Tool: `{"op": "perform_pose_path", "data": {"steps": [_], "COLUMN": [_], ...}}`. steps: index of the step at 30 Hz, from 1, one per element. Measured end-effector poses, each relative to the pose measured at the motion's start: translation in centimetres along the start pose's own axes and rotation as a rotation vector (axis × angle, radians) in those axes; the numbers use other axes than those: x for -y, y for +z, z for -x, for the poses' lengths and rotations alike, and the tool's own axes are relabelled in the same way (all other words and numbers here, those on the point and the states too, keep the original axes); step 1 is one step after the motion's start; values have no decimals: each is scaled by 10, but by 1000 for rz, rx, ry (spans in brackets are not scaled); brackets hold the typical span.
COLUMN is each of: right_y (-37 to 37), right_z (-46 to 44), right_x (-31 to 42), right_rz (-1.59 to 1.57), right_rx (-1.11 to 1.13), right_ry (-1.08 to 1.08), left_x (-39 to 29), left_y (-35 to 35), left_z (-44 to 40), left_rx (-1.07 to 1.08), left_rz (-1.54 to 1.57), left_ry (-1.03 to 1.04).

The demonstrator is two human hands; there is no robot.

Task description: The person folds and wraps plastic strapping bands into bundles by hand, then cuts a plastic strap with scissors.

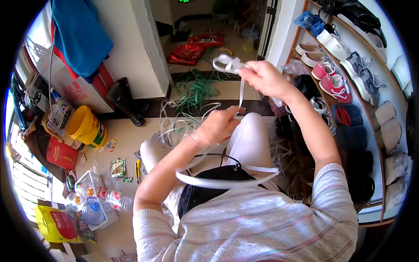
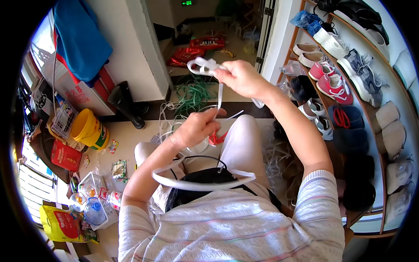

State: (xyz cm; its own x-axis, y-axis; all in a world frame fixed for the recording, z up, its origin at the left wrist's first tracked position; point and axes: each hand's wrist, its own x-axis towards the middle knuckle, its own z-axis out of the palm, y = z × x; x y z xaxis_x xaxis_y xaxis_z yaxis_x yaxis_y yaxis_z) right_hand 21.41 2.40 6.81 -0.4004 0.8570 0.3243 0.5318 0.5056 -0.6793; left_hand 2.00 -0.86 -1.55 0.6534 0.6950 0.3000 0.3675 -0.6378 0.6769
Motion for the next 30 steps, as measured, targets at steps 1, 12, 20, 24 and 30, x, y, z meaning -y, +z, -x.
{"op": "perform_pose_path", "data": {"steps": [1,12,20,24,30], "right_y": [5,18,7,42,44], "right_z": [-3,46,15,18,46], "right_x": [-10,3,-11,-41,-31], "right_rz": [337,-228,-613,549,249], "right_rx": [-33,937,86,43,790], "right_ry": [-64,81,230,-86,-106], "left_x": [-1,-9,-11,-11,-2], "left_y": [3,-24,8,0,-42], "left_z": [0,6,8,3,9], "left_rx": [2,-93,7,272,309], "left_rz": [-80,125,694,413,284], "left_ry": [52,102,-145,-222,-151]}}
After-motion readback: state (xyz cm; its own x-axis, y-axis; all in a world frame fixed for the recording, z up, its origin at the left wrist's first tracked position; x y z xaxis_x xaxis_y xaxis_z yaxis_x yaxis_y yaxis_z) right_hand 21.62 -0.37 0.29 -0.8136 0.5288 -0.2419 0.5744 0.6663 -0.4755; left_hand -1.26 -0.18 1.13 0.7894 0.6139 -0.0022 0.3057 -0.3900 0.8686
